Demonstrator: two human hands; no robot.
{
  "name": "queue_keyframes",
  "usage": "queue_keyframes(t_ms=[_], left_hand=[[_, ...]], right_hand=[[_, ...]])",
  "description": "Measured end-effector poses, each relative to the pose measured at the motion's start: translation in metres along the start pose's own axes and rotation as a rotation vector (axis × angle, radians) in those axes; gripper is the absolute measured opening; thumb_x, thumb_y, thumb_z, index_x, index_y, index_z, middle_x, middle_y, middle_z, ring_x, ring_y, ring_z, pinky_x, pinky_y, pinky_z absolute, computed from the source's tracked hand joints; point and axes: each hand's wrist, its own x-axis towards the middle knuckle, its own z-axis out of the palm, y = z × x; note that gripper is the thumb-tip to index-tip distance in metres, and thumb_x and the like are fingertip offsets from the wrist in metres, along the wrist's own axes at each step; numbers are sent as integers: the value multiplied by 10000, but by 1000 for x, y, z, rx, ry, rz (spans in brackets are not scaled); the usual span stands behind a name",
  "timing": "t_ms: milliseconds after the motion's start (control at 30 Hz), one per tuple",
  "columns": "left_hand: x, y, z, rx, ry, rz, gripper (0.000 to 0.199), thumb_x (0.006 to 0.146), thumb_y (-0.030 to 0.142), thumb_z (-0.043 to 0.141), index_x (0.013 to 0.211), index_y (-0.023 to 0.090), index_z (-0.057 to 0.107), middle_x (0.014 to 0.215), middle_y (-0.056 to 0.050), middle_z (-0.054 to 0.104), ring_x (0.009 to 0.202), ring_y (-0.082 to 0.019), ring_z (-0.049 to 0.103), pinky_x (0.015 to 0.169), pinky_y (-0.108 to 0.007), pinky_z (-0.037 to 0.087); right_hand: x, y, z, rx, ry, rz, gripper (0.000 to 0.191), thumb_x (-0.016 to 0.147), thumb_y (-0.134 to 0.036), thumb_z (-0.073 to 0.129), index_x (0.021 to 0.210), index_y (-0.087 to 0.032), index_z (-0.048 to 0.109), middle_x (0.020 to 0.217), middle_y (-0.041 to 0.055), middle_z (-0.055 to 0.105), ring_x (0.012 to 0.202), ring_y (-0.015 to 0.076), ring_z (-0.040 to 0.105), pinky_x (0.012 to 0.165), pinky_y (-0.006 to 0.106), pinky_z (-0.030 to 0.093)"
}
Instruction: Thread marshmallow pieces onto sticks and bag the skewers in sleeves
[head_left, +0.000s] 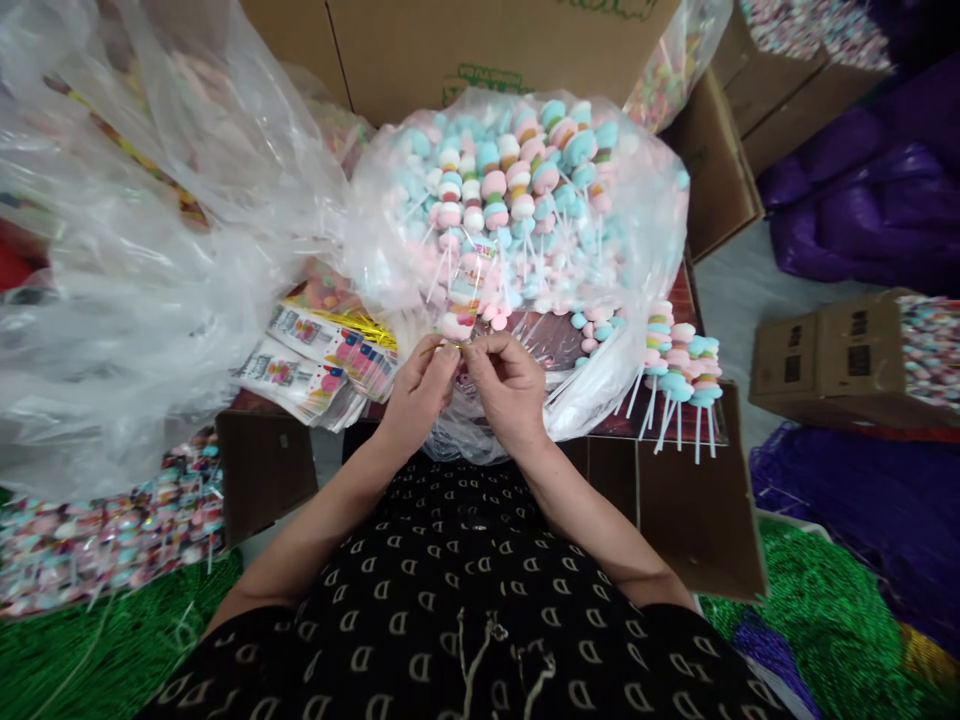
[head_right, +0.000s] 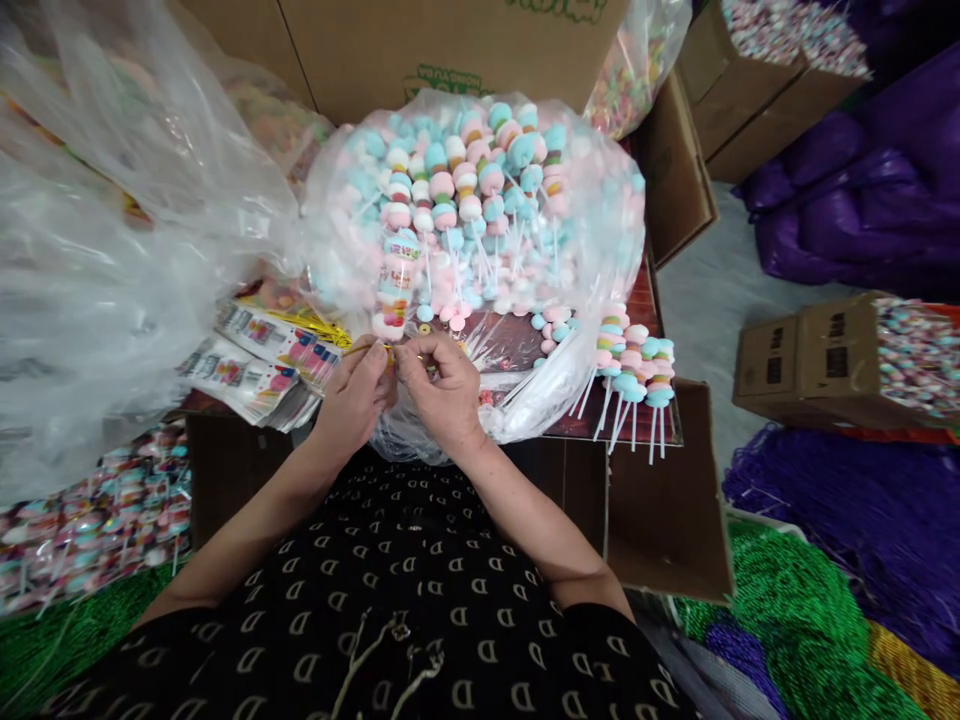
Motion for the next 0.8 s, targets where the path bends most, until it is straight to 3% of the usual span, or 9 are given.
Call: queue_keyframes(t_ms=[167, 267, 400, 533, 700, 800], left_hand=[[4, -5, 1, -6, 84, 51, 563, 940, 665, 717, 709, 228, 448, 598, 71, 338, 476, -76, 281, 417, -234, 242], [5, -4, 4, -71, 87, 2, 613, 912, 688, 738, 672, 232, 406, 552, 85, 293, 440, -67, 237, 401, -234, 219], [5, -1, 6, -131, 10, -76, 682, 887, 752, 726, 633, 236, 358, 478, 99, 245, 382, -59, 217, 389, -238, 219], [3, 2, 5, -178, -77, -111, 642, 897, 786, 684, 661, 230, 470, 446, 114, 232, 352, -63, 227, 391, -239, 283], [0, 3, 3, -268, -180, -154, 587, 945, 749, 651, 720, 221, 531, 439, 134, 206, 342, -55, 174, 381, -208, 287], [0, 3, 0, -300, -248, -214, 585, 975, 720, 624, 694, 224, 495, 424, 134, 190, 331, -55, 157, 376, -207, 286]], right_hand=[[-1, -2, 0, -27, -19, -14, 158, 954, -344, 716, 842, -234, 696, 770, -23, 686, 687, 135, 584, 684, 315, 487], [-2, -2, -1, -14, -53, -17, 153, 963, -353, 721, 863, -238, 711, 790, -16, 698, 707, 140, 607, 706, 324, 509], [-3, 2, -3, 18, -46, 5, 186, 974, -413, 738, 897, -244, 729, 784, -14, 695, 704, 143, 606, 707, 331, 519], [-3, 2, -2, 73, -61, 24, 241, 977, -466, 742, 883, -245, 723, 770, -16, 706, 725, 144, 643, 731, 324, 542], [-2, 4, -2, 235, -112, 196, 391, 905, -625, 788, 857, -249, 691, 738, -32, 703, 634, 135, 629, 619, 289, 566], [0, 8, -5, 328, -167, 269, 440, 839, -645, 845, 813, -244, 664, 715, -45, 690, 645, 133, 636, 672, 296, 596]])
